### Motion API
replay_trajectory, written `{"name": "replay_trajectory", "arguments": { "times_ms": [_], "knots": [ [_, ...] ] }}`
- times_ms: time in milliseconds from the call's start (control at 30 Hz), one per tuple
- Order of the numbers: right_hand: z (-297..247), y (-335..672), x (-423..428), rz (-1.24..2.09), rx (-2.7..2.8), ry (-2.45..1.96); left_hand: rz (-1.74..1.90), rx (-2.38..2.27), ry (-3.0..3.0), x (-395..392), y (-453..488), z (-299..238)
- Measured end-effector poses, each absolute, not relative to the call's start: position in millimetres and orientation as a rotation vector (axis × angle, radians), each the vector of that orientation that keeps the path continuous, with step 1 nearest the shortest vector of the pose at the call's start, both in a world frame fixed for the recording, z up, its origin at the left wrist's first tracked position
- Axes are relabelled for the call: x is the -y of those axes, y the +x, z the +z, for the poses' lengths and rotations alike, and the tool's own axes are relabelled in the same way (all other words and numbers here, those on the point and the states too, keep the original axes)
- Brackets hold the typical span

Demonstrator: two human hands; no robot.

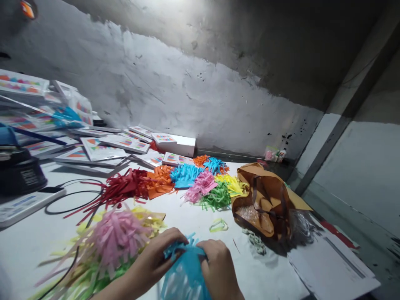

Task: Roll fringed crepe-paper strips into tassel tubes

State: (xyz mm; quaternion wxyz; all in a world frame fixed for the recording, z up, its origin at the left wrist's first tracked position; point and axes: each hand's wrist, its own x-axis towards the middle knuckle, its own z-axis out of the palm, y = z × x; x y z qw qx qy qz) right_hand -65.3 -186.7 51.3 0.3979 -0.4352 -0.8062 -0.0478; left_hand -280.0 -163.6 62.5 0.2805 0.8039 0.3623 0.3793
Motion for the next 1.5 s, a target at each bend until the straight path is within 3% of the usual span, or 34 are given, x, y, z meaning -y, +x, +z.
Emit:
{"name": "replay_trajectory", "arguments": {
  "times_ms": [233, 367, 633, 900, 1100, 1267, 1500],
  "knots": [
    [81.3, -47.1, 232.8, -0.637, 1.985, -0.766, 0.709, -0.872, 2.026, 217.6, -350.8, 70.9],
    [98.1, -59.5, 261.2, -0.703, 2.069, -0.555, 0.909, -0.977, 1.824, 209.4, -347.9, 92.7],
    [97.4, -51.3, 292.5, -0.901, 2.126, -0.529, 0.743, -0.764, 1.522, 206.3, -305.7, 96.1],
    [69.5, -40.5, 300.6, -0.846, 1.952, -0.634, 0.914, -0.56, 1.238, 211.7, -343.9, 70.4],
    [62.0, -57.9, 290.6, -0.658, 1.845, -0.593, 0.618, -0.519, 1.268, 214.1, -309.8, 68.7],
    [28.0, -61.2, 274.4, -0.457, 1.722, -0.723, 0.579, -0.401, 1.026, 247.3, -270.1, 53.7],
    [-7.6, -32.6, 240.1, -0.623, 1.765, -0.845, 0.553, -0.339, 0.751, 284.2, -229.3, 15.5]
  ]
}}
